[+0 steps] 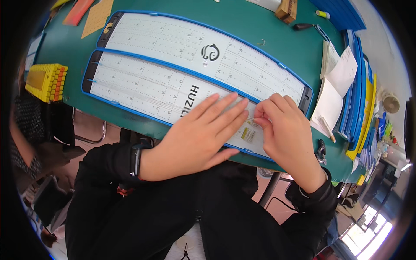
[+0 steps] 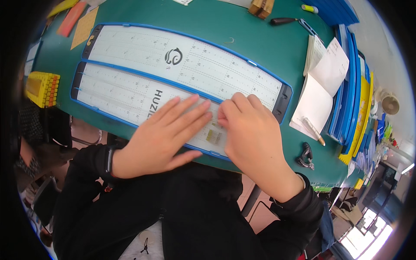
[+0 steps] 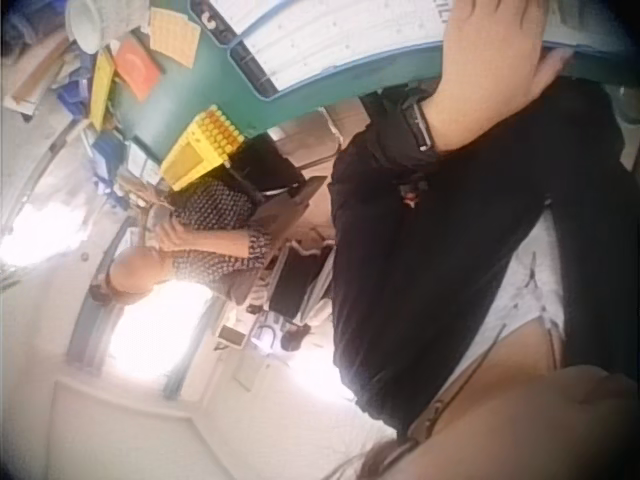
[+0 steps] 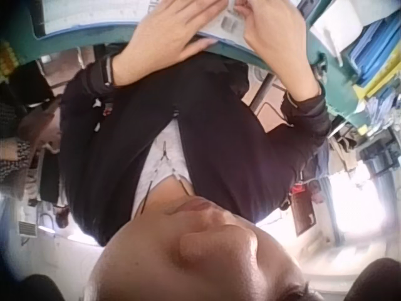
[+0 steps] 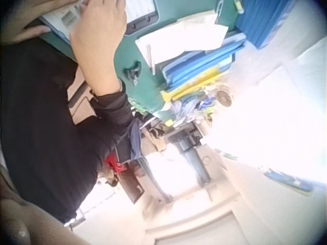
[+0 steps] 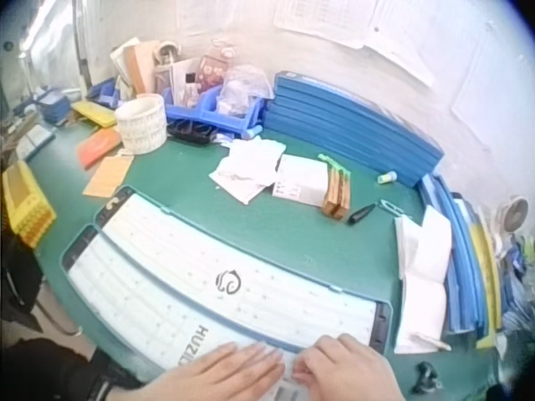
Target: Assembling small electronic components into a double-strip white lighting frame on a factory floor.
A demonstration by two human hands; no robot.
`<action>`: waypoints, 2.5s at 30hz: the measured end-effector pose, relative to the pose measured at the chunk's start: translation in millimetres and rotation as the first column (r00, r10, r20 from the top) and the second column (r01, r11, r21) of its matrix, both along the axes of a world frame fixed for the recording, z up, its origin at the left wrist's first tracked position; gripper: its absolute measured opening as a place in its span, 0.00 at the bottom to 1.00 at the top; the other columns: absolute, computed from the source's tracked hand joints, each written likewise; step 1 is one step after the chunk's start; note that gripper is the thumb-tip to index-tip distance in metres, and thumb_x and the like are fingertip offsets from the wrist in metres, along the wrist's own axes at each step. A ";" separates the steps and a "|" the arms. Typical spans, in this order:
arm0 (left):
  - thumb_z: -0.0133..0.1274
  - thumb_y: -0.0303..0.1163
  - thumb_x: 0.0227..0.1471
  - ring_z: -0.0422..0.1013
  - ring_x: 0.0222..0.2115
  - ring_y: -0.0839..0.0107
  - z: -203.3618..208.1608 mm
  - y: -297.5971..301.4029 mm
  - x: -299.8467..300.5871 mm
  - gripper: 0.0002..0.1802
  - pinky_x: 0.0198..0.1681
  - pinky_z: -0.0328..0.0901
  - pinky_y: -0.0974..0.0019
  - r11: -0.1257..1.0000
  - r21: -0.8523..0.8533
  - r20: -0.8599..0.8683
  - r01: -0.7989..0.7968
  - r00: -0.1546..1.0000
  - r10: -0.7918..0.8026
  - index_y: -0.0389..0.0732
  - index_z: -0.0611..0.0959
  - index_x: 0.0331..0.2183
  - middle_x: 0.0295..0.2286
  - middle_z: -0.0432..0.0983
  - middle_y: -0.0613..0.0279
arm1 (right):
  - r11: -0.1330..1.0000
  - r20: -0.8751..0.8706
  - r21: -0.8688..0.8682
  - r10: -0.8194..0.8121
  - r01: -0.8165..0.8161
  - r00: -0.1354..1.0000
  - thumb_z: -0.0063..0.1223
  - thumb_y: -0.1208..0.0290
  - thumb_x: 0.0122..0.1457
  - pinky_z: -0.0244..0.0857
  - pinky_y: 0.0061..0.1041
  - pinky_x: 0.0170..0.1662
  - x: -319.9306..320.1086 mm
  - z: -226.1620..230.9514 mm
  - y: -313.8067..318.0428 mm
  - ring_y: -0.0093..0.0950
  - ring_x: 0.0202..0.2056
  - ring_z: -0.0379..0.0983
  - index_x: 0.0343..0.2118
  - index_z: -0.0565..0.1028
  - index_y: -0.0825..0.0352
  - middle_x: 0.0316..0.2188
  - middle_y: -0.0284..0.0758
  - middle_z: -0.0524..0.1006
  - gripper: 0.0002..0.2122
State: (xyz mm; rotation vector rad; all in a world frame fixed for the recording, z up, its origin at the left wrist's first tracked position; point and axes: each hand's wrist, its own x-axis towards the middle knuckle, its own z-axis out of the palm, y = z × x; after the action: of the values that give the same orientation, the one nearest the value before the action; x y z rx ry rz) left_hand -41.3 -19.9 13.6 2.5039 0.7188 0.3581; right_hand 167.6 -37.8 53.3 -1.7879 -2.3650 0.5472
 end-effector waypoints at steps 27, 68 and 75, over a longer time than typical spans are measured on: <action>0.61 0.42 0.41 0.50 0.63 0.51 -0.9 11.1 2.1 0.47 0.63 0.49 0.55 0.976 0.011 -0.202 0.217 0.957 -0.210 0.29 0.61 0.58 0.62 0.52 0.45 | 0.764 -0.954 -0.124 -0.267 0.634 0.135 0.66 0.59 0.48 0.60 0.37 0.60 118.5 -7.3 -124.4 0.41 0.53 0.70 0.53 0.59 0.71 0.53 0.50 0.68 0.35; 0.56 0.63 0.38 0.50 0.63 0.61 -6.5 3.4 -4.5 0.53 0.58 0.38 0.24 0.976 0.082 -0.295 0.203 0.940 -0.171 0.35 0.65 0.57 0.61 0.56 0.54 | 0.760 -0.980 -0.057 -0.168 0.648 0.111 0.30 0.60 0.69 0.70 0.33 0.28 -4.2 -38.6 -26.8 0.30 0.17 0.66 0.31 0.56 0.63 0.16 0.37 0.63 0.13; 0.55 0.63 0.37 0.50 0.63 0.61 -6.0 3.9 -3.9 0.53 0.58 0.38 0.23 0.973 0.090 -0.309 0.211 0.935 -0.174 0.36 0.66 0.57 0.61 0.56 0.54 | 0.768 -0.975 -0.071 -0.188 0.637 0.118 0.30 0.60 0.69 0.70 0.34 0.29 -4.1 -38.7 -27.8 0.31 0.17 0.66 0.31 0.55 0.63 0.17 0.37 0.63 0.13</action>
State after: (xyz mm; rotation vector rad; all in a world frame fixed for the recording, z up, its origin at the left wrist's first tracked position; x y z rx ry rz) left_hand -45.2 -16.0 7.6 2.7509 0.5682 -0.0539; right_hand 163.5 -65.6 14.6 -1.1927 -0.8853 0.7223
